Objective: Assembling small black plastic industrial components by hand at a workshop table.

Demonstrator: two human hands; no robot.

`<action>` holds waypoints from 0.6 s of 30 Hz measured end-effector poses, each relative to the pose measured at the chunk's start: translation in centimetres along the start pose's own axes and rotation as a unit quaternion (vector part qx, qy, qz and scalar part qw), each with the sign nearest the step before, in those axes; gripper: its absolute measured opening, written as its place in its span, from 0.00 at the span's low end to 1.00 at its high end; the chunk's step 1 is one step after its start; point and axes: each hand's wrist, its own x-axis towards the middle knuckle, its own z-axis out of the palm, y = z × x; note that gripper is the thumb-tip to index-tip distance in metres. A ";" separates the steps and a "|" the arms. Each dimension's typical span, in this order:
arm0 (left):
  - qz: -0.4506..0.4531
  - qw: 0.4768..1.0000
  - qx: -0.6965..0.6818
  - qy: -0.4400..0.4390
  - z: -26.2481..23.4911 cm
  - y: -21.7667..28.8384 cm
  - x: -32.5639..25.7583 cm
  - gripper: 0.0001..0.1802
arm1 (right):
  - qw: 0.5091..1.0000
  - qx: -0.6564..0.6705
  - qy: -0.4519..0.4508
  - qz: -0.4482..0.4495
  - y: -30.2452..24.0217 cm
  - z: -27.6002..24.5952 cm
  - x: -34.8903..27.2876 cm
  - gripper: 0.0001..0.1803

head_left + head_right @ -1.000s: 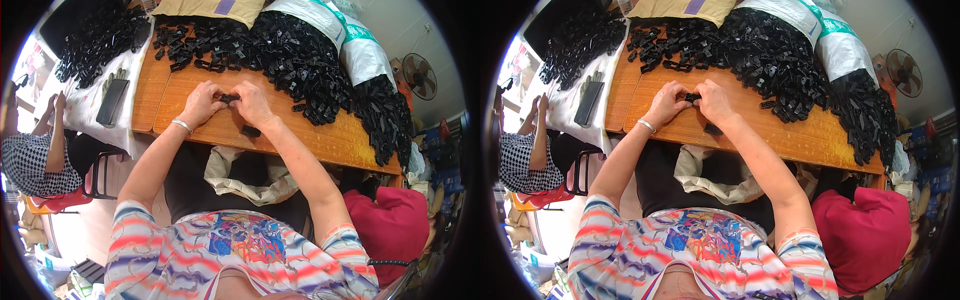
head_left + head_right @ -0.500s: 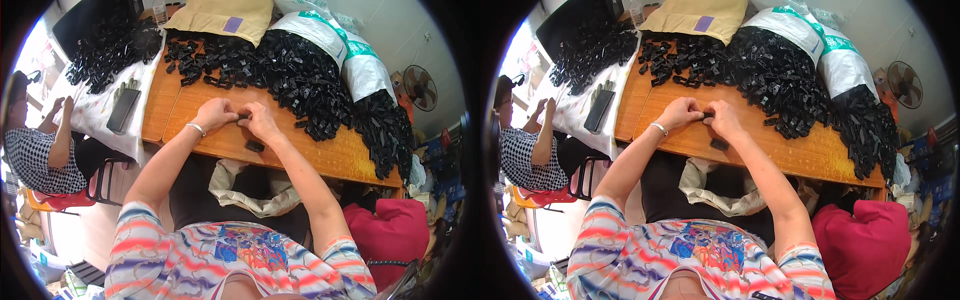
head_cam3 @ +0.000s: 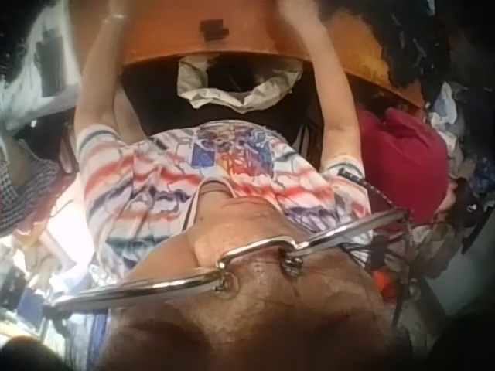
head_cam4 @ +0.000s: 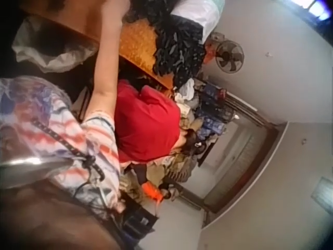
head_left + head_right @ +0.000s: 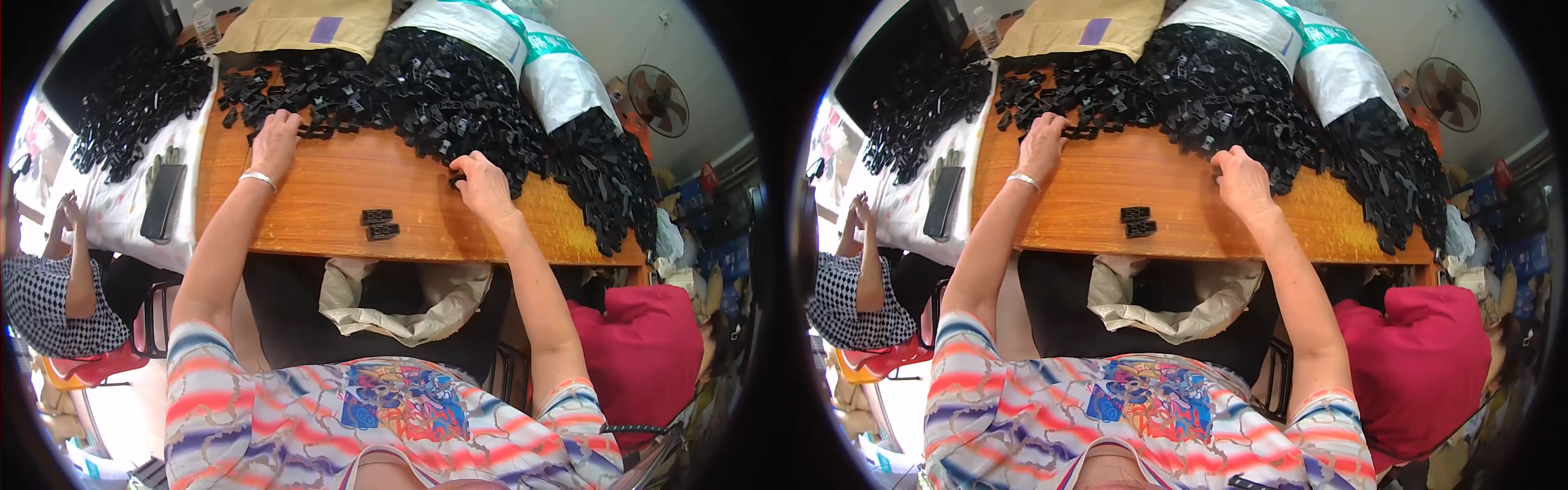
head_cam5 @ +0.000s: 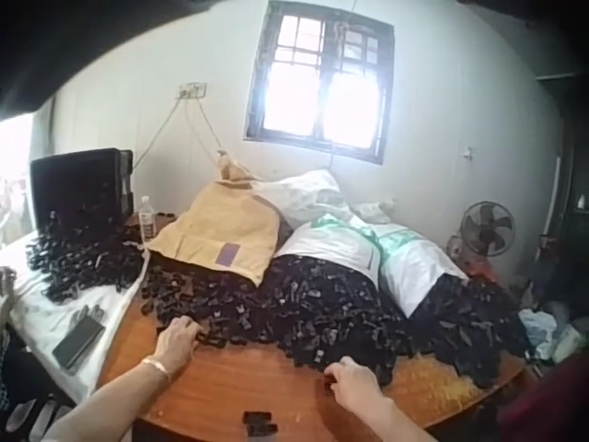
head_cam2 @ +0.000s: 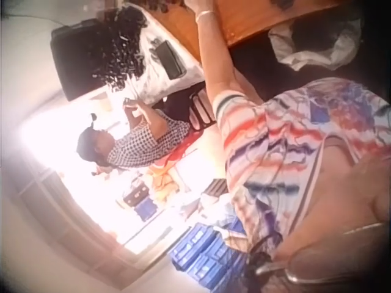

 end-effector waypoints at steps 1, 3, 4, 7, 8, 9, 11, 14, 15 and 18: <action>-0.010 1.000 -0.002 -0.011 -0.3 0.4 0.1 0.13 | 0.999 -0.021 -0.028 0.012 0.6 0.0 -0.4 0.16; -0.020 0.999 -0.020 -0.017 -0.6 0.8 0.0 0.13 | 0.999 -0.030 -0.027 0.023 1.1 0.5 -1.1 0.16; -0.018 0.999 -0.020 -0.019 -0.9 1.3 -0.1 0.13 | 0.999 -0.038 -0.022 0.027 1.1 0.9 -1.2 0.15; -0.033 0.996 -0.068 -0.053 -1.6 3.0 -1.4 0.12 | 0.999 0.002 -0.037 0.037 0.3 1.8 -0.7 0.15; -0.033 0.993 -0.099 -0.060 -1.4 3.7 -1.9 0.12 | 0.999 0.020 -0.029 0.028 -0.2 2.4 -0.6 0.14; -0.033 0.989 -0.130 -0.067 -1.2 4.5 -2.4 0.13 | 0.999 0.036 -0.025 0.014 -0.8 2.8 -0.5 0.14; -0.012 0.983 -0.168 -0.069 -1.1 6.4 -3.5 0.14 | 0.998 0.066 -0.019 -0.001 -2.4 3.3 -0.2 0.13; 0.002 0.976 -0.211 -0.049 -0.5 8.8 -4.5 0.15 | 0.995 0.100 -0.017 0.017 -4.4 3.6 0.0 0.13; -0.002 0.975 -0.219 -0.046 -0.3 9.5 -4.7 0.16 | 0.994 0.105 -0.021 0.018 -4.5 3.9 0.0 0.13; -0.014 0.976 -0.216 -0.031 -0.5 10.8 -5.3 0.19 | 0.992 0.124 -0.018 0.011 -4.7 4.2 -0.1 0.13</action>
